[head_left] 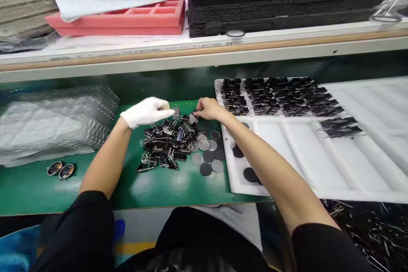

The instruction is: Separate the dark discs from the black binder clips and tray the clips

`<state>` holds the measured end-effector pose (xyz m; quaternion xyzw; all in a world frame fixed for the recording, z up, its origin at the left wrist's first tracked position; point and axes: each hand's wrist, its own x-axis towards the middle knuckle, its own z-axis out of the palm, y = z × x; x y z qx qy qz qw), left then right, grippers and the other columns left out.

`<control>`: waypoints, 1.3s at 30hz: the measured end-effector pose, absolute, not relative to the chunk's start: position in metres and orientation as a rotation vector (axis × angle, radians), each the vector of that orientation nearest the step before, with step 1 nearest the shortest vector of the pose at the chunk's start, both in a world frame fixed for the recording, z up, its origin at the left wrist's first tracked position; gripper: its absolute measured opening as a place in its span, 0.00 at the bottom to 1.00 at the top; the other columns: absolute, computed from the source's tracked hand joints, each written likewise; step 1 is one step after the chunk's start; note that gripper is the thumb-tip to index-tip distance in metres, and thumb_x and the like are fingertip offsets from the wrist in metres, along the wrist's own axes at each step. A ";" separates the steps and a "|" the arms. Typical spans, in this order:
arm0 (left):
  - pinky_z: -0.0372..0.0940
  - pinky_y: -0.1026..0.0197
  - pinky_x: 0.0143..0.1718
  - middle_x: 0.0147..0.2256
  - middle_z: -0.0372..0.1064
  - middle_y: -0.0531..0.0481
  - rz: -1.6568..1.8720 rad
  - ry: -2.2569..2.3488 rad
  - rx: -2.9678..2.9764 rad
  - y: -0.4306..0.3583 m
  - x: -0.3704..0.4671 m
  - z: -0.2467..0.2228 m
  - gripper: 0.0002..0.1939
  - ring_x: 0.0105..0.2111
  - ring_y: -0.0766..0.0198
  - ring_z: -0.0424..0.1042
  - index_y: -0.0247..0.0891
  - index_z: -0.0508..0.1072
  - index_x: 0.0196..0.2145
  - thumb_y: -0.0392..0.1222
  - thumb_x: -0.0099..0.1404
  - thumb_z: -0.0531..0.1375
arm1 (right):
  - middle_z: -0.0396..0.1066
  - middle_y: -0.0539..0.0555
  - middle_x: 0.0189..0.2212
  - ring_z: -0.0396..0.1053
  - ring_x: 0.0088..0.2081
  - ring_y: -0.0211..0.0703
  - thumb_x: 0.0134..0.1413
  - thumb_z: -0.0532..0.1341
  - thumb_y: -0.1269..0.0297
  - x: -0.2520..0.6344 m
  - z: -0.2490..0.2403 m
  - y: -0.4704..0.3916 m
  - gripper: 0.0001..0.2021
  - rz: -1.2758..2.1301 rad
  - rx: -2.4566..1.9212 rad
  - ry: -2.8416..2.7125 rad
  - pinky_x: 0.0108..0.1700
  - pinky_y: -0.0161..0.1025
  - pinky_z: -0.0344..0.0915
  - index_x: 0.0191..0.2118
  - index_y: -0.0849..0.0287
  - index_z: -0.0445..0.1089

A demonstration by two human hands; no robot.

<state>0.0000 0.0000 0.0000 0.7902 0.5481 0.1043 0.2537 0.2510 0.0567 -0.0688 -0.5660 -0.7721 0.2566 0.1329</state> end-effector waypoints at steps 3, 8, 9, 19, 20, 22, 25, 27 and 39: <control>0.49 0.60 0.28 0.23 0.55 0.57 0.450 1.562 2.130 -0.004 0.004 0.000 0.25 0.26 0.68 0.53 0.40 0.61 0.24 0.62 0.66 0.59 | 0.78 0.54 0.37 0.76 0.42 0.48 0.55 0.73 0.66 0.265 -0.070 0.056 0.08 0.648 -1.578 -2.172 0.48 0.43 0.70 0.36 0.57 0.73; 0.48 0.59 0.28 0.23 0.53 0.57 0.590 1.552 2.170 -0.012 0.015 -0.004 0.25 0.25 0.68 0.51 0.40 0.56 0.23 0.59 0.68 0.58 | 0.76 0.54 0.41 0.76 0.38 0.46 0.50 0.74 0.66 0.291 -0.067 0.035 0.21 0.821 -1.416 -1.589 0.52 0.51 0.75 0.51 0.57 0.76; 0.48 0.59 0.28 0.23 0.52 0.57 0.606 1.528 2.181 -0.014 0.018 -0.006 0.25 0.25 0.69 0.51 0.41 0.56 0.23 0.59 0.69 0.58 | 0.76 0.54 0.42 0.76 0.38 0.46 0.49 0.74 0.64 0.297 -0.064 0.027 0.21 0.956 -1.361 -1.444 0.53 0.51 0.76 0.51 0.56 0.77; 0.52 0.61 0.28 0.21 0.57 0.58 0.634 1.348 2.208 -0.040 0.049 -0.007 0.23 0.24 0.69 0.55 0.40 0.60 0.23 0.58 0.70 0.57 | 0.81 0.58 0.54 0.79 0.50 0.47 0.49 0.79 0.56 0.303 -0.051 -0.039 0.15 1.671 -0.846 -1.441 0.52 0.46 0.77 0.43 0.52 0.85; 0.53 0.62 0.27 0.22 0.58 0.57 0.633 1.342 2.194 -0.042 0.050 -0.006 0.23 0.24 0.69 0.56 0.40 0.61 0.24 0.58 0.69 0.58 | 0.82 0.57 0.52 0.80 0.50 0.47 0.51 0.78 0.57 0.300 -0.052 -0.041 0.14 1.634 -0.828 -1.483 0.53 0.45 0.77 0.44 0.52 0.85; 0.54 0.62 0.27 0.21 0.59 0.58 0.665 1.388 2.172 -0.045 0.051 -0.004 0.21 0.23 0.68 0.57 0.41 0.64 0.27 0.59 0.67 0.60 | 0.83 0.56 0.49 0.80 0.48 0.46 0.53 0.77 0.58 0.297 -0.055 -0.043 0.14 1.597 -0.801 -1.513 0.54 0.45 0.77 0.46 0.51 0.85; 0.53 0.62 0.26 0.19 0.59 0.61 0.649 1.503 2.177 -0.048 0.050 -0.002 0.18 0.21 0.67 0.58 0.41 0.67 0.36 0.59 0.62 0.63 | 0.84 0.56 0.48 0.81 0.48 0.48 0.53 0.77 0.57 0.296 -0.056 -0.044 0.15 1.554 -0.784 -1.518 0.53 0.46 0.79 0.47 0.52 0.85; 0.51 0.61 0.25 0.18 0.56 0.61 0.525 1.496 2.202 -0.048 0.049 -0.001 0.18 0.20 0.67 0.56 0.41 0.68 0.34 0.59 0.62 0.62 | 0.84 0.56 0.48 0.81 0.49 0.49 0.53 0.77 0.57 0.297 -0.055 -0.044 0.14 1.492 -0.792 -1.552 0.54 0.47 0.78 0.46 0.52 0.85; 0.43 0.62 0.23 0.19 0.42 0.58 0.655 1.272 2.254 -0.044 0.047 -0.008 0.25 0.22 0.72 0.44 0.41 0.52 0.19 0.53 0.64 0.59 | 0.82 0.56 0.53 0.79 0.55 0.52 0.52 0.77 0.55 0.309 -0.047 -0.041 0.14 1.406 -0.779 -1.503 0.58 0.49 0.76 0.43 0.52 0.84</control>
